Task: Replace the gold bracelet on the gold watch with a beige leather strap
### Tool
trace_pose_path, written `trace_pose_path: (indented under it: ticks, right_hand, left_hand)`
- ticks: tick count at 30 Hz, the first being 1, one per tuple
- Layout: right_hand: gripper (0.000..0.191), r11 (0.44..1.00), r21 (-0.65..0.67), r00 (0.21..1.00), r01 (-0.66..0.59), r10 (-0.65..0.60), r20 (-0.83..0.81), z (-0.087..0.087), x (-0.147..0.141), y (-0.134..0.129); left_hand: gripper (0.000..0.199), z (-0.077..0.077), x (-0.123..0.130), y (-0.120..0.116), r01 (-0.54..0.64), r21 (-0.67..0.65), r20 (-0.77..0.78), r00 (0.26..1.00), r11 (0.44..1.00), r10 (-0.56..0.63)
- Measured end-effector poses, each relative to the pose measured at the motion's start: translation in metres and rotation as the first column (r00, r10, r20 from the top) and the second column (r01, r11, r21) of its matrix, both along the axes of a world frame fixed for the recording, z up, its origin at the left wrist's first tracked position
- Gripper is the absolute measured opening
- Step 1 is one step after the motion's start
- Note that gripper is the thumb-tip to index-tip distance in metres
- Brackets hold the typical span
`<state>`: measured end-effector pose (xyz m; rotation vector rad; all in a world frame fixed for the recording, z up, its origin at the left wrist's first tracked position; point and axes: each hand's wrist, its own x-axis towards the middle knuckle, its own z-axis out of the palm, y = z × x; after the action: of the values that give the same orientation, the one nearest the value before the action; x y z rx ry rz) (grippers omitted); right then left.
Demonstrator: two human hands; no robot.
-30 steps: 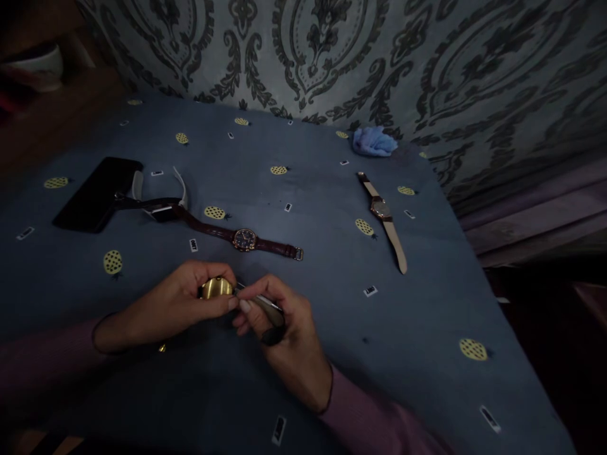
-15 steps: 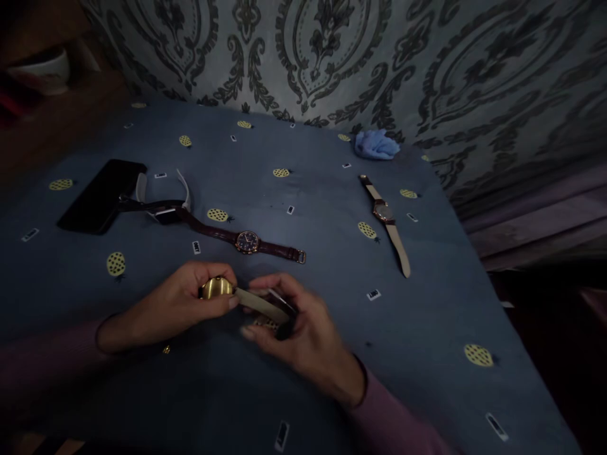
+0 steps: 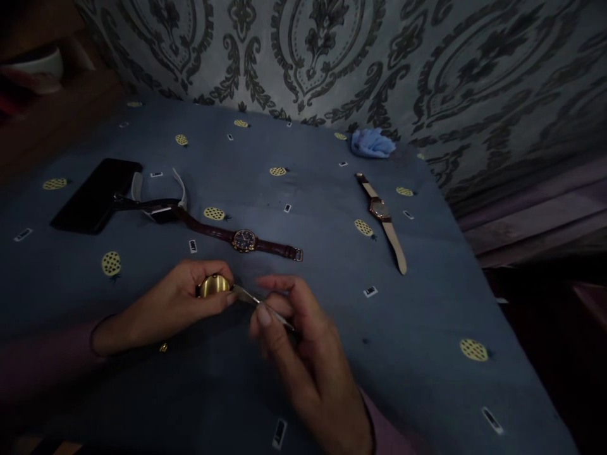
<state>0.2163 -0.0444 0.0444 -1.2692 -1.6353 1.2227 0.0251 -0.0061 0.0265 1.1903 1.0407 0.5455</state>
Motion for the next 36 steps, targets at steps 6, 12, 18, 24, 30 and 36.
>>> trace_pose_path:
  ticks: [6,12,18,24,30,36]
  right_hand:
    - [0.010,0.985,0.151,0.985,-0.080,0.056,0.161,-0.005,-0.003,0.002]
    - [0.010,0.956,0.284,0.962,-0.077,-0.004,0.274,-0.010,-0.007,0.009]
    - [0.011,0.958,0.267,0.973,-0.108,0.046,0.228,-0.015,-0.009,0.010]
    - [0.009,0.976,0.204,0.981,-0.079,0.040,0.188,-0.016,-0.007,0.013]
    - [0.009,0.981,0.173,0.984,-0.084,0.055,0.168,-0.018,-0.006,0.012]
    - [0.009,0.982,0.176,0.989,-0.071,0.046,0.144,-0.017,-0.006,0.011]
  left_hand:
    - [0.015,0.001,0.000,-0.001,0.009,-0.006,-0.013,1.000,1.000,-0.009]
    - [0.018,0.001,0.000,-0.001,0.013,0.026,-0.010,1.000,1.000,-0.012]
    - [0.019,0.002,0.000,0.000,0.025,0.041,-0.032,0.999,0.999,-0.024]
    - [0.018,-0.001,0.000,-0.001,0.025,0.041,-0.026,0.999,0.999,-0.024]
    - [0.018,-0.002,0.000,-0.001,0.032,0.043,-0.039,0.999,0.999,-0.030]
    - [0.018,-0.002,0.000,-0.002,0.033,0.083,-0.093,0.995,0.996,-0.025]
